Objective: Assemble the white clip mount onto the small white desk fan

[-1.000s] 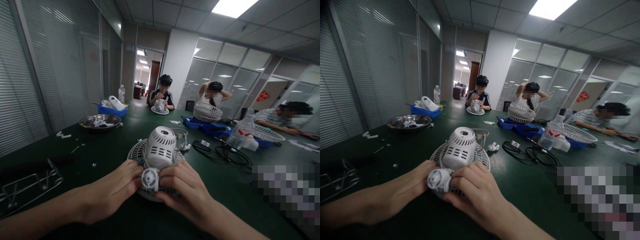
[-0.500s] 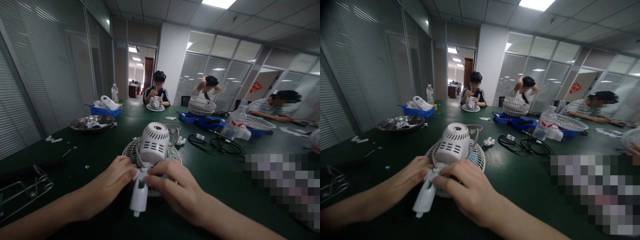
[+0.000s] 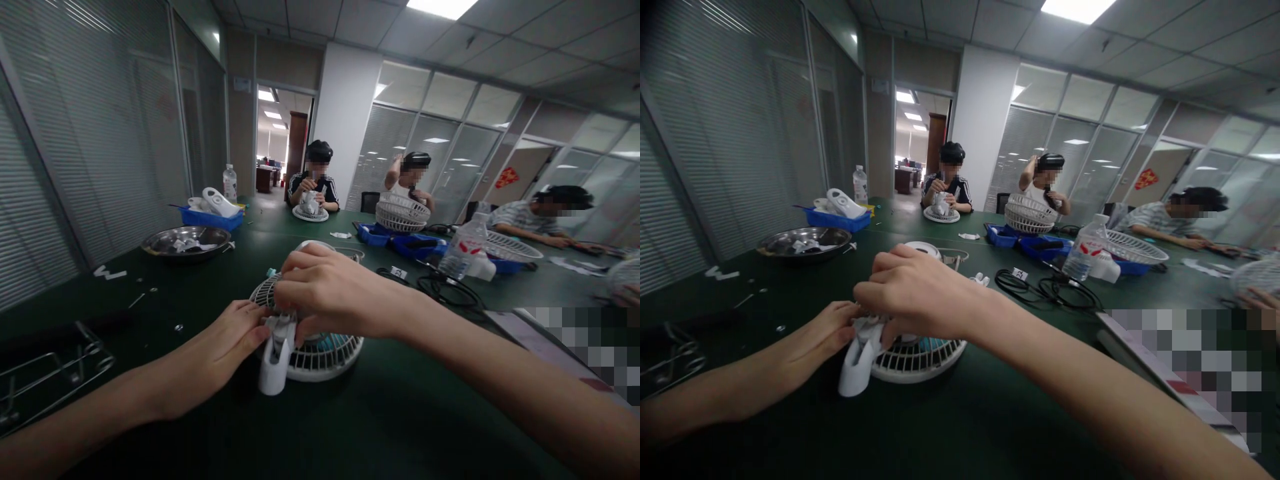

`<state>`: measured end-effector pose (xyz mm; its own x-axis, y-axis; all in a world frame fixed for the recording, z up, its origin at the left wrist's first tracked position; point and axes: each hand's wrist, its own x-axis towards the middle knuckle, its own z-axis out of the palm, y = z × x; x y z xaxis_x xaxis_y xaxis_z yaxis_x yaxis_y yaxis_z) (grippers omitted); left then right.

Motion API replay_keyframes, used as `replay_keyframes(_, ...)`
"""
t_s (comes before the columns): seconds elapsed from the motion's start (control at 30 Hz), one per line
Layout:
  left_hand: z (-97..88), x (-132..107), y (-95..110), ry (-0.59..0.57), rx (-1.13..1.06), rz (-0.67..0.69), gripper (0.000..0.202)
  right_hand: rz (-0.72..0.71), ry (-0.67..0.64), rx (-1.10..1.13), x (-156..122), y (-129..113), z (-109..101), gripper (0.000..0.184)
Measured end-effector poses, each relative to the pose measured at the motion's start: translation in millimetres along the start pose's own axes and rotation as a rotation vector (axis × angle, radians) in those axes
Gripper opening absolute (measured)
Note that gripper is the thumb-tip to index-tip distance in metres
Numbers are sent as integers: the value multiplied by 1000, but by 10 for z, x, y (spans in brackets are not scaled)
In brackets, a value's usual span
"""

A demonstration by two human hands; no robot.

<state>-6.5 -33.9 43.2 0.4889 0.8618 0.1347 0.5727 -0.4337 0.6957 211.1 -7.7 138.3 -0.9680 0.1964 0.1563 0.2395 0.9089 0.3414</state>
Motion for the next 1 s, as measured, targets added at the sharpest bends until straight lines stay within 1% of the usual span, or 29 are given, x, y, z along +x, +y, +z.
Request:
replay_keyframes(0.07,-51,10,-35,-39,29,-3,44,33,3,69,82,41,7,43)
replay_keyframes(0.13,-82,12,-57,-82,39,11,44,18,-20,151,130,78,42,55)
replay_keyframes(0.17,-85,11,-66,-92,28,13,44,-6,-49,189,142,94,57,55)
replay_keyframes(0.23,-62,3,-81,-98,-15,5,45,-46,-111,226,148,109,71,44)
replay_keyframes(0.3,-20,-7,-97,-75,-76,-26,48,-51,-119,217,143,97,74,37)
replay_keyframes(0.37,8,-10,-110,-38,-122,-42,54,-45,-91,177,146,65,95,40)
replay_keyframes(0.43,-8,11,-113,3,-130,-51,62,-23,-71,118,173,30,155,43)
replay_keyframes(0.5,-70,65,-107,-20,-75,-83,67,15,-53,43,225,13,242,44)
replay_keyframes(0.57,-150,143,-100,-86,22,-160,71,52,-12,-51,278,22,309,44)
replay_keyframes(0.6,-185,184,-99,-90,54,-185,72,68,11,-103,293,36,317,44)
replay_keyframes(0.67,-227,248,-107,-77,50,-184,68,90,45,-178,276,76,256,46)
replay_keyframes(0.73,-224,279,-121,-46,-14,-154,60,129,74,-182,178,119,101,46)
replay_keyframes(0.77,-209,282,-126,-30,-48,-152,57,177,101,-154,99,140,5,42)
replay_keyframes(0.87,-137,264,-119,31,-89,-177,55,388,269,-94,-209,207,-226,28)
replay_keyframes(0.9,-114,255,-110,54,-81,-176,54,448,330,-98,-322,242,-249,26)
replay_keyframes(0.93,-95,246,-98,75,-61,-168,53,511,358,-103,-434,287,-236,26)
replay_keyframes(0.97,-81,238,-86,87,-36,-156,51,564,343,-110,-542,345,-184,27)
replay_keyframes(1.0,-73,232,-75,93,-11,-145,49,620,271,-115,-644,414,-97,28)
